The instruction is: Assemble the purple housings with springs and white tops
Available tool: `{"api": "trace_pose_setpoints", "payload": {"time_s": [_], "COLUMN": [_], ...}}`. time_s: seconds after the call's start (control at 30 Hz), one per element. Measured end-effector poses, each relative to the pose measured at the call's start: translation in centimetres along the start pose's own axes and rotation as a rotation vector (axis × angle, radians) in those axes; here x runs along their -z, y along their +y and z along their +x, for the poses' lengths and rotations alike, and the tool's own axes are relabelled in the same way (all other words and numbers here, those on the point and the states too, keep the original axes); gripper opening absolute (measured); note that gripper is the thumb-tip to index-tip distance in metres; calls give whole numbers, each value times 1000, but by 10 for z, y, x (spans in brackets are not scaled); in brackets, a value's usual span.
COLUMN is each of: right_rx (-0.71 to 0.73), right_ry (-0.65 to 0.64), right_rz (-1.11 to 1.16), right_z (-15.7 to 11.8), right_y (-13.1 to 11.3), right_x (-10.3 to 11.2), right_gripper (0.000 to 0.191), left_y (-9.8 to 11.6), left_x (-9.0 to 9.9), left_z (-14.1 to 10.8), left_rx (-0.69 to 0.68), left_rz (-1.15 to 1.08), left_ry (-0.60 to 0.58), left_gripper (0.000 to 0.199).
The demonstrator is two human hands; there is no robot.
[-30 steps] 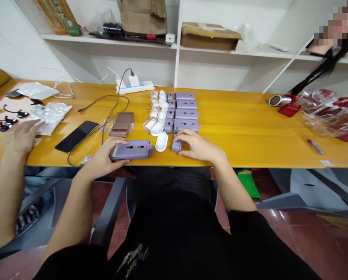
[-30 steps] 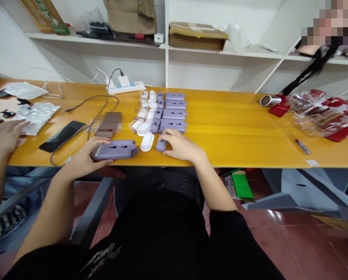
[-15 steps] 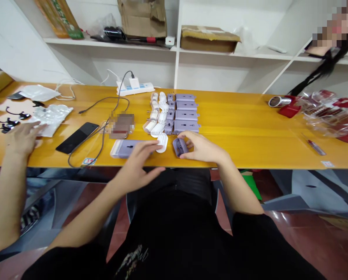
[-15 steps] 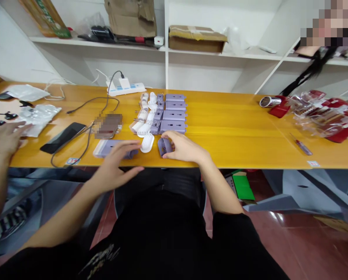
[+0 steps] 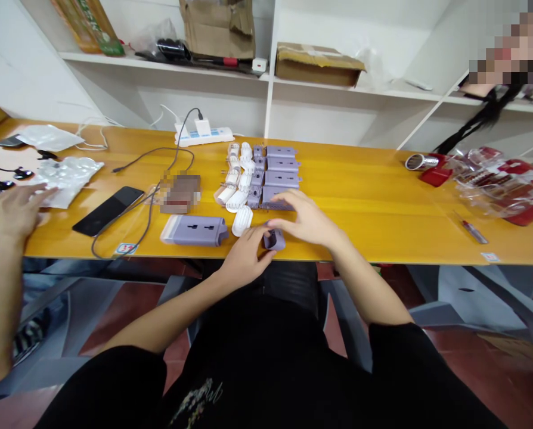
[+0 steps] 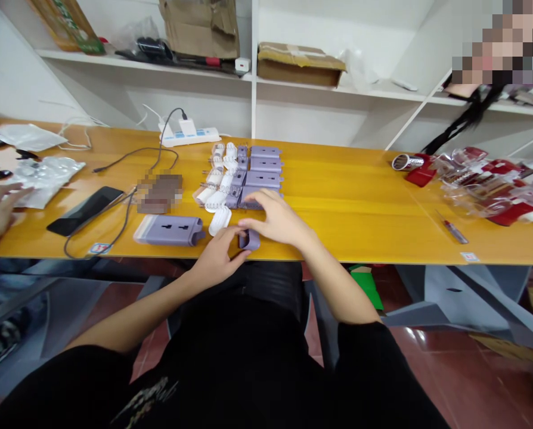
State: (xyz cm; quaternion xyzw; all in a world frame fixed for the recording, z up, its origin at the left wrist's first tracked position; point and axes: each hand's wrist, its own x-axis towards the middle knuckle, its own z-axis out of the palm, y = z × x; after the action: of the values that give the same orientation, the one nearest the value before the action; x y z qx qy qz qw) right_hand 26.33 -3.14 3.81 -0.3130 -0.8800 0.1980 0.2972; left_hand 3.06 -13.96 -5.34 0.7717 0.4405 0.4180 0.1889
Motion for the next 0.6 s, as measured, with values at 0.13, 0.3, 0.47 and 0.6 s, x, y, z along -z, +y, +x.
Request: {"api": "trace_pose_setpoints", "payload": {"time_s": [0.13, 0.3, 0.47, 0.6], "right_rx": [65, 47, 70, -6], "right_ry": [-144, -301, -285, -89], "right_rz": [-288, -490, -376, 79], "right_z": [50, 78, 70, 43], "right_y": [-10, -10, -12, -6], "right_x": [-17, -36, -28, -9], "right_gripper": [29, 17, 17, 23], "left_y": [1, 0, 0, -1], "left_x": [-6, -8, -12, -11], "left_z": [-3, -6, -9, -5], "left_rx": [-24, -97, -129, -84], "left_rz": [63, 133, 141, 100], "left_ry": [42, 88, 169, 168], "left_gripper": [47, 35, 45, 74]}}
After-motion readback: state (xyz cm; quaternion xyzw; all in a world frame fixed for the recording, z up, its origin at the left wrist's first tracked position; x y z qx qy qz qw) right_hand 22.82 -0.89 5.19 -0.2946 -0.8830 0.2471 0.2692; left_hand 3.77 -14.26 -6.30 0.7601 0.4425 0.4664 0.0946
